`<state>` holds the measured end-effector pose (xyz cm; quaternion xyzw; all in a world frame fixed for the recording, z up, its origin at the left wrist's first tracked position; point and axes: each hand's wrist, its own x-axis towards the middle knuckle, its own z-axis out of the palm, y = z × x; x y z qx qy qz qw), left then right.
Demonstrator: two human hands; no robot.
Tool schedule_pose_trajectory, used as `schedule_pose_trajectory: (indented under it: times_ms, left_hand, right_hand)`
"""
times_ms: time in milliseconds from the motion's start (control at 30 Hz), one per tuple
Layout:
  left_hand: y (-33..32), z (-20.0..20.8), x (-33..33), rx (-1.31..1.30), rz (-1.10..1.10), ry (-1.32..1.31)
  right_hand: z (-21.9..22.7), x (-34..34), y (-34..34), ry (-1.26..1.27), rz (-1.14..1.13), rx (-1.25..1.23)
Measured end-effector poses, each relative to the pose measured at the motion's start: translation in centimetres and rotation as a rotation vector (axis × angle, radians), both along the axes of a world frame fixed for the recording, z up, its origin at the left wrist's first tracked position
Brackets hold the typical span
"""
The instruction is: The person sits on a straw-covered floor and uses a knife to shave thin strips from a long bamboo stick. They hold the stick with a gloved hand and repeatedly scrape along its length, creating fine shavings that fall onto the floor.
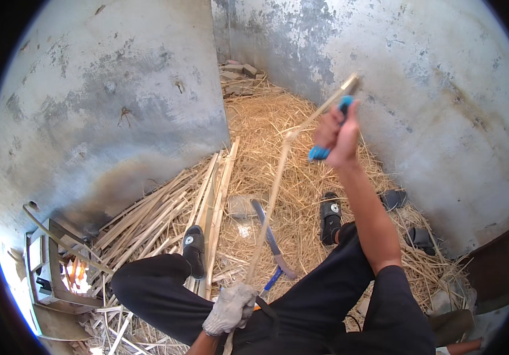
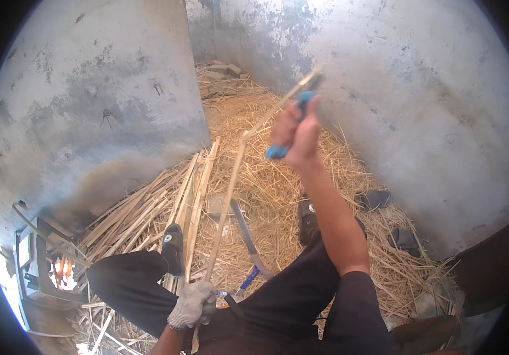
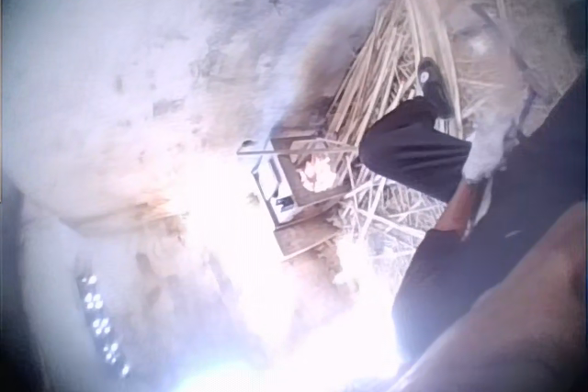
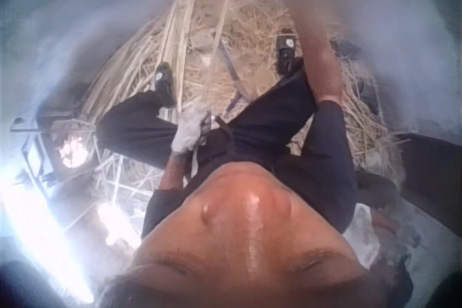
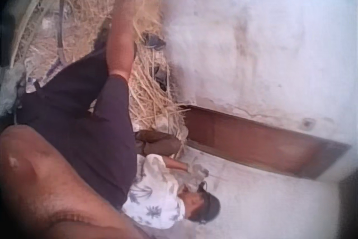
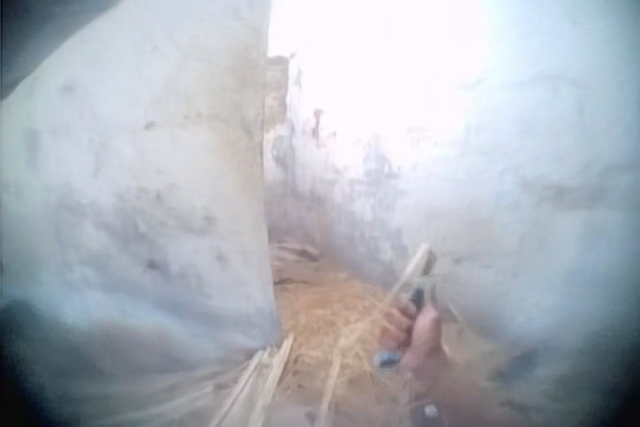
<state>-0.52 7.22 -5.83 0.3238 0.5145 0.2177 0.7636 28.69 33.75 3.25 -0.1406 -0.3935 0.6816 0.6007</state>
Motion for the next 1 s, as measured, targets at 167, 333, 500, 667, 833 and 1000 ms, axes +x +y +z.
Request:
schedule_pose_trajectory:
  times_ms: [167, 333, 500, 667, 833, 1000]
  left_hand:
    - [-1.8, 0.8, 0.2, 0.02, 0.161, -0.007]
    - [-1.6, 2.9, 1.1, 0.037, 0.126, 0.093]
    - [-1.7, 0.8, 1.4, 0.323, 0.054, 0.246]
    - [-1.4, -0.1, 2.9, 0.576, 0.01, 0.363]
    - [-1.1, -1.9, 4.1, 0.993, -0.129, 0.662]
    - [-1.0, -3.3, 3.2, 0.926, -0.136, 0.625]
  right_hand:
    - [-1.6, 1.7, -0.9, -0.42, -0.256, 0.286]
    - [-1.8, -4.0, -3.4, -0.92, -0.616, 0.479]
    - [-0.9, -3.1, -2.9, -0.958, -0.775, 0.596]
    - [-1.4, -3.8, -2.9, -0.717, -0.6, 0.307]
    - [0.2, -0.9, -1.0, -0.551, -0.683, -0.035]
    - [-1.1, 0.2, 1.8, -0.61, -0.766, -0.156]
